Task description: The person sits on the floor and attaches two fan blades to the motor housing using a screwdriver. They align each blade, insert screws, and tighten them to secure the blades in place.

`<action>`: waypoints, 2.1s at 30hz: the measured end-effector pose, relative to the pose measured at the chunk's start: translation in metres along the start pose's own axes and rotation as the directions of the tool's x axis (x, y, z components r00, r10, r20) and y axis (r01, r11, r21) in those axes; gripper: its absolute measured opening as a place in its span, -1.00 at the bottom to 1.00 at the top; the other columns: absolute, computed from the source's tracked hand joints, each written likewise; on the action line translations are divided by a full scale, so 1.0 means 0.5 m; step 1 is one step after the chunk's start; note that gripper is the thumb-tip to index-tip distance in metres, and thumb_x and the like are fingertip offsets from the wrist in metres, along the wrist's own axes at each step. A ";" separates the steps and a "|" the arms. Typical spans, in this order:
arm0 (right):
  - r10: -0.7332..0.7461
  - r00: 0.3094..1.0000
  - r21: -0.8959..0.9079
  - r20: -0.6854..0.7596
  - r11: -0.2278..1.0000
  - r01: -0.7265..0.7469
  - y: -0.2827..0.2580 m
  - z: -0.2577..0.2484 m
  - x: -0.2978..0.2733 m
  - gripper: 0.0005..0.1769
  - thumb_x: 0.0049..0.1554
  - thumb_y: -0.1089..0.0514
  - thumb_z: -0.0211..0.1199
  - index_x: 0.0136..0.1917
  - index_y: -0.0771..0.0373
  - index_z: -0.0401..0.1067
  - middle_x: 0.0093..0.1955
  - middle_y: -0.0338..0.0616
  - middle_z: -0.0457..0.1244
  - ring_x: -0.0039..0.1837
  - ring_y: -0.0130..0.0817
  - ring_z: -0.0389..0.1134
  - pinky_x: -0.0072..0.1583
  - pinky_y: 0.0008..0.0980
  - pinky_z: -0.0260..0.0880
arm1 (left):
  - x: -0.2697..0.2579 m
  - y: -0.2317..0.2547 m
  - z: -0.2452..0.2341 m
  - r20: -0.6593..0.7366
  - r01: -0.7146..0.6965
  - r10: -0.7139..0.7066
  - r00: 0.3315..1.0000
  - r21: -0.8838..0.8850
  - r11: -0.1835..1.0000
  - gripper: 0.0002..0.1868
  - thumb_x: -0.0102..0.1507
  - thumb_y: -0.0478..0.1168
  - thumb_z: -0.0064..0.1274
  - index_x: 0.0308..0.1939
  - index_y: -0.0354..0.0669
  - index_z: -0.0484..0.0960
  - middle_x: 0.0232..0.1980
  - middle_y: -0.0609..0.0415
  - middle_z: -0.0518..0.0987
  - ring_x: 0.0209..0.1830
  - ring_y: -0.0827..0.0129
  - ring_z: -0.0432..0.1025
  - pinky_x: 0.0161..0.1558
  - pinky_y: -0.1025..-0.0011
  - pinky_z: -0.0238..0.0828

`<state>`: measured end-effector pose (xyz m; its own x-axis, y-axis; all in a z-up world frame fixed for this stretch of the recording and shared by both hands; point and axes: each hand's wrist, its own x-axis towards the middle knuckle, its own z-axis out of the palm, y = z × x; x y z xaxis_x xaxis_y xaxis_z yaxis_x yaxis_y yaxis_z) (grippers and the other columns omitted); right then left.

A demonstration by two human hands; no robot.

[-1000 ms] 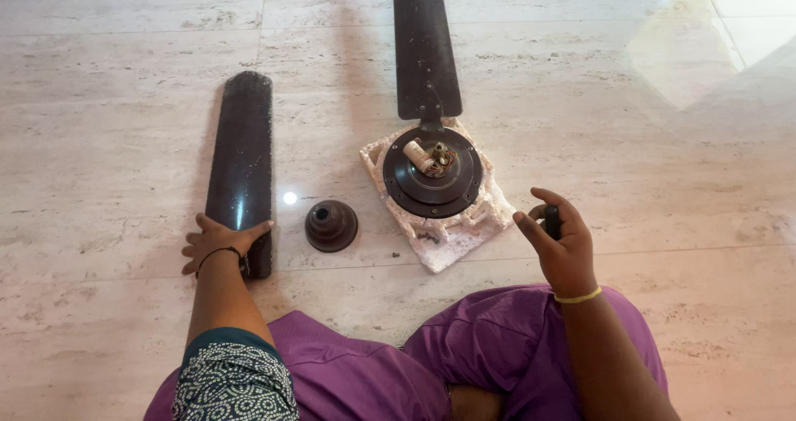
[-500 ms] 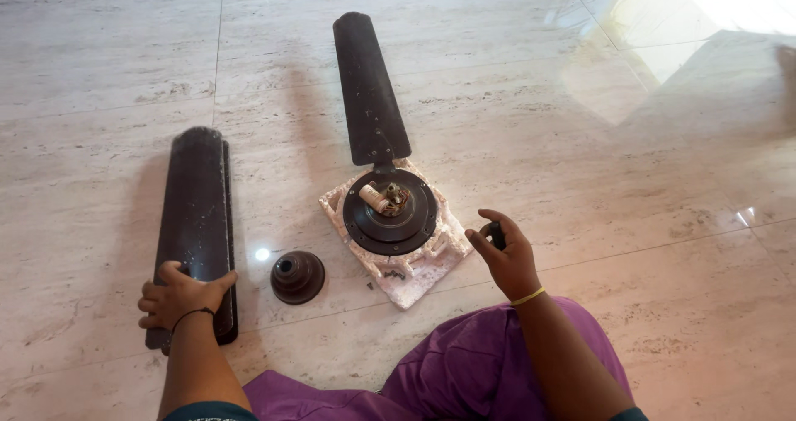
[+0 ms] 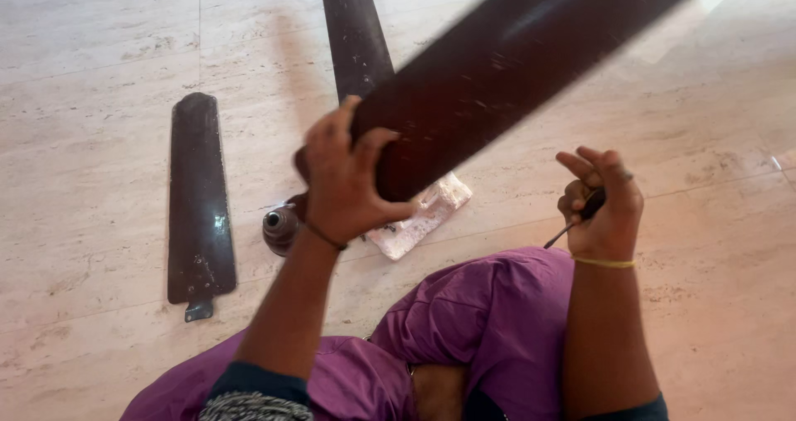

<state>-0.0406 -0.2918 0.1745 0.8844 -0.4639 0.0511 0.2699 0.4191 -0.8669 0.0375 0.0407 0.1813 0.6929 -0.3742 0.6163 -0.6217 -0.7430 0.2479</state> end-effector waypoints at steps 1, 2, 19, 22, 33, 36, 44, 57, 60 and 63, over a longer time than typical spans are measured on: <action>0.137 0.990 0.139 -0.044 0.982 -0.130 -0.010 -0.025 0.019 -0.60 0.19 -0.11 0.24 0.00 0.28 0.54 -0.13 -0.07 0.48 -0.43 -0.61 0.14 -0.41 -0.63 0.06 | 0.016 0.046 0.037 0.011 -0.067 0.067 0.998 -0.020 0.998 0.03 -0.24 0.33 0.46 0.22 0.24 0.34 0.46 -0.31 0.16 0.47 -0.24 0.07 0.43 -0.34 -0.10; 0.274 0.959 0.280 -0.069 0.928 -0.245 -0.014 -0.053 0.029 -0.50 0.14 -0.22 0.20 -0.03 0.27 0.58 -0.15 -0.03 0.50 -0.46 -0.60 0.16 -0.42 -0.65 0.06 | 0.029 0.083 0.072 0.033 -0.095 0.097 0.995 -0.055 0.994 0.03 -0.23 0.29 0.47 0.23 0.23 0.33 0.46 -0.31 0.15 0.49 -0.25 0.05 0.46 -0.36 -0.14; 0.447 0.695 0.465 -0.563 0.867 -0.180 0.107 -0.359 0.087 -0.74 0.30 0.09 0.31 -0.23 0.04 0.37 -0.32 -0.42 0.21 -0.42 -0.61 0.04 -0.34 -0.59 0.00 | -0.200 0.146 0.338 0.203 0.783 -0.809 0.551 -0.459 0.419 -0.44 0.20 0.15 0.25 0.00 -0.23 0.55 0.01 -0.05 0.61 -0.09 0.23 0.56 -0.06 0.31 0.58; 0.528 0.619 0.537 -0.582 0.821 -0.194 0.134 -0.388 0.080 -0.73 0.29 0.08 0.32 -0.22 0.04 0.35 -0.35 -0.42 0.12 -0.44 -0.60 0.01 -0.36 -0.60 -0.03 | -0.230 0.111 0.390 0.722 0.856 -0.651 0.234 -0.471 -0.215 -0.34 0.19 0.20 0.24 0.01 -0.38 0.60 -0.06 -0.11 0.64 -0.21 0.27 0.57 -0.30 0.42 0.53; 0.574 0.717 0.467 -0.395 0.798 -0.381 0.221 -0.455 0.097 -0.76 0.30 0.18 0.29 -0.21 0.14 0.35 -0.37 -0.38 0.12 -0.35 -0.56 0.11 -0.24 -0.51 0.15 | -0.207 0.075 0.497 0.662 0.514 -0.610 0.435 -0.739 -0.436 -0.57 0.27 -0.28 0.18 0.19 -0.35 0.47 -0.02 0.02 0.59 -0.16 0.40 0.54 -0.13 0.43 0.62; 0.592 0.756 0.402 -0.280 0.787 -0.467 0.237 -0.467 0.062 -0.75 0.29 0.21 0.27 -0.22 0.17 0.31 -0.38 -0.31 0.13 -0.32 -0.51 0.15 -0.17 -0.48 0.24 | -0.203 0.085 0.497 0.642 0.441 -0.670 0.372 -0.757 -0.482 -0.57 0.25 -0.33 0.19 0.19 -0.28 0.52 -0.06 0.08 0.63 -0.18 0.48 0.53 -0.17 0.49 0.59; 0.512 0.821 0.163 -0.254 0.859 -0.486 0.234 -0.482 0.016 -0.80 0.30 0.17 0.28 -0.18 0.22 0.41 -0.28 -0.17 0.29 -0.20 -0.38 0.34 -0.05 -0.42 0.42 | -0.201 0.082 0.487 0.653 0.467 -0.699 0.292 -0.735 -0.492 -0.69 0.30 -0.28 0.16 0.08 -0.37 0.65 -0.16 0.07 0.63 -0.33 0.48 0.53 -0.27 0.55 0.62; 0.163 0.984 -0.683 -0.070 0.711 -0.166 0.232 -0.509 -0.053 -0.75 0.25 0.08 0.30 0.08 0.30 0.54 -0.05 -0.14 0.40 -0.05 -0.46 0.39 -0.03 -0.44 0.40 | -0.199 0.063 0.477 0.714 0.643 -0.631 0.303 -0.642 -0.417 -0.72 0.38 -0.15 0.02 -0.11 -0.38 0.59 -0.33 0.03 0.57 -0.42 0.34 0.61 -0.48 0.49 0.58; 0.418 0.864 -0.240 -0.280 0.841 -0.485 0.224 -0.485 -0.038 -0.71 0.27 0.03 0.32 0.01 0.35 0.53 -0.06 -0.08 0.40 -0.06 -0.39 0.41 0.00 -0.41 0.43 | -0.202 0.060 0.487 0.711 0.634 -0.634 0.305 -0.648 -0.422 -0.72 0.38 -0.16 0.03 -0.12 -0.40 0.59 -0.33 0.02 0.56 -0.42 0.32 0.62 -0.48 0.47 0.60; 0.510 0.818 -0.109 -0.268 0.827 -0.551 0.219 -0.466 -0.032 -0.64 0.24 -0.03 0.27 -0.01 0.37 0.52 -0.07 -0.04 0.42 -0.05 -0.34 0.44 0.05 -0.39 0.47 | -0.207 0.059 0.496 0.712 0.604 -0.627 0.316 -0.660 -0.446 -0.72 0.38 -0.16 0.04 -0.13 -0.41 0.57 -0.32 0.01 0.55 -0.41 0.30 0.63 -0.48 0.45 0.62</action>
<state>-0.1138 -0.4204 -0.0369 0.7586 -0.3749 -0.5329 -0.3058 0.5173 -0.7993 0.0378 -0.0802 -0.0604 0.8686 -0.0478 -0.4932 0.4549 0.4717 0.7553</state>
